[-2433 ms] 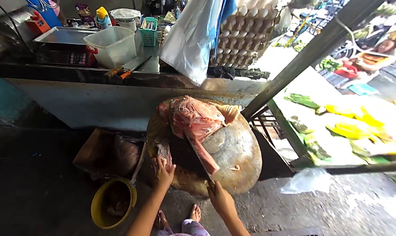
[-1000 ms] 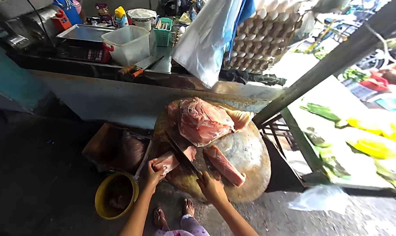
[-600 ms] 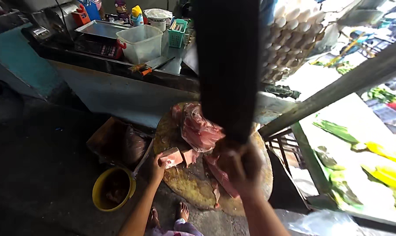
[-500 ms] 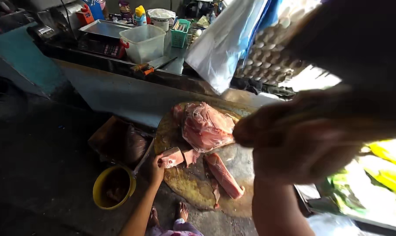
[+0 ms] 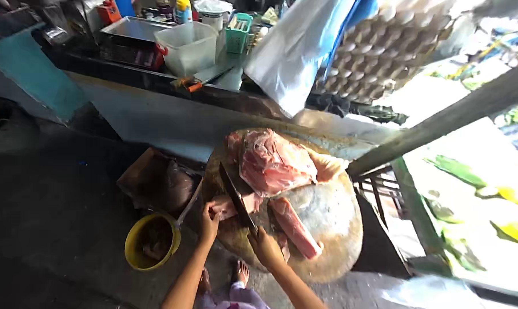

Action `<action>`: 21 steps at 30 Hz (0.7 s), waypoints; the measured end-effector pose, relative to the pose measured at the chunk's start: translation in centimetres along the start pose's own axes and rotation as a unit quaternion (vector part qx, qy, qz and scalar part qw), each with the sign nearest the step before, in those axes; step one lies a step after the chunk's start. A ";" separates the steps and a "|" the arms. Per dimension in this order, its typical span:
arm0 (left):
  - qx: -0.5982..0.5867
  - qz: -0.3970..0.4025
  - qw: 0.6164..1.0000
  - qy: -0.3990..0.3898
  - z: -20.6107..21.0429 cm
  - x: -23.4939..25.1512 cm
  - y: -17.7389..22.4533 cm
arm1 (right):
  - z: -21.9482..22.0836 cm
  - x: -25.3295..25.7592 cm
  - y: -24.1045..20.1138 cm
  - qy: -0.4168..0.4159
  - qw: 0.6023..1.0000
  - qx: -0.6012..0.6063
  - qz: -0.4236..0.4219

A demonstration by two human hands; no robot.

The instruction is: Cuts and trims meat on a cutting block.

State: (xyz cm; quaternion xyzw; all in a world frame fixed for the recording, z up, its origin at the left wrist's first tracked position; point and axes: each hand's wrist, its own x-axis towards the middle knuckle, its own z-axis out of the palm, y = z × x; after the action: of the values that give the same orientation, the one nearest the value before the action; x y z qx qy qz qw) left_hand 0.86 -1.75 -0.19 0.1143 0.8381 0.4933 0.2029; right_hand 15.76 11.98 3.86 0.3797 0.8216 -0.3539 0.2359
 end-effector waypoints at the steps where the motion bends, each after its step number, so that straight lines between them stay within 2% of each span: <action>1: -0.003 0.005 1.000 0.006 0.1 0.6 0.0 | -0.9 0.5 0.1 0.007 1.000 -0.007 -0.009; 6: -0.005 -0.001 1.000 0.015 0.2 0.8 -0.3 | -2.8 0.0 0.7 0.056 0.994 -0.085 -0.036; 8: 0.016 -0.002 1.000 0.022 0.5 0.8 0.6 | -4.1 -1.2 -0.4 0.097 0.992 -0.027 -0.081; 10: 0.030 0.009 0.999 0.015 0.6 0.8 0.8 | -5.6 -3.4 -2.4 0.181 0.961 0.068 -0.197; 12: 0.014 0.010 1.000 0.010 0.5 0.9 0.5 | -8.0 -6.0 -5.1 0.274 0.872 0.163 -0.371; 14: -0.014 0.001 1.000 -0.002 0.2 0.9 0.3 | -11.8 -9.3 -8.8 0.334 0.748 0.229 -0.525; 17: -0.035 -0.005 0.999 -0.017 -0.4 0.4 0.4 | -17.7 -14.5 -15.0 0.422 0.563 0.289 -0.649; 18: -0.035 -0.010 0.999 -0.020 -0.6 0.3 0.4 | -18.8 -15.7 -16.6 0.428 0.517 0.311 -0.673; 19: -0.032 -0.019 0.999 -0.027 -0.8 0.0 0.2 | -19.0 -16.0 -17.3 0.431 0.493 0.327 -0.682; 20: -0.029 -0.030 0.999 -0.033 -1.0 -0.2 0.1 | -17.7 -15.4 -16.8 0.433 0.508 0.335 -0.665; 21: -0.025 -0.037 0.998 -0.034 -1.3 -0.3 -0.1 | -14.7 -13.4 -14.9 0.435 0.563 0.331 -0.620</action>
State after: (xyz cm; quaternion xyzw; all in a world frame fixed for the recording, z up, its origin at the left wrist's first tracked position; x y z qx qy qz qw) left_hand 0.56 -2.95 0.31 0.0949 0.8215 0.5025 0.2522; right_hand 10.26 10.16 28.02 -0.0633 0.6836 -0.4522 -0.5693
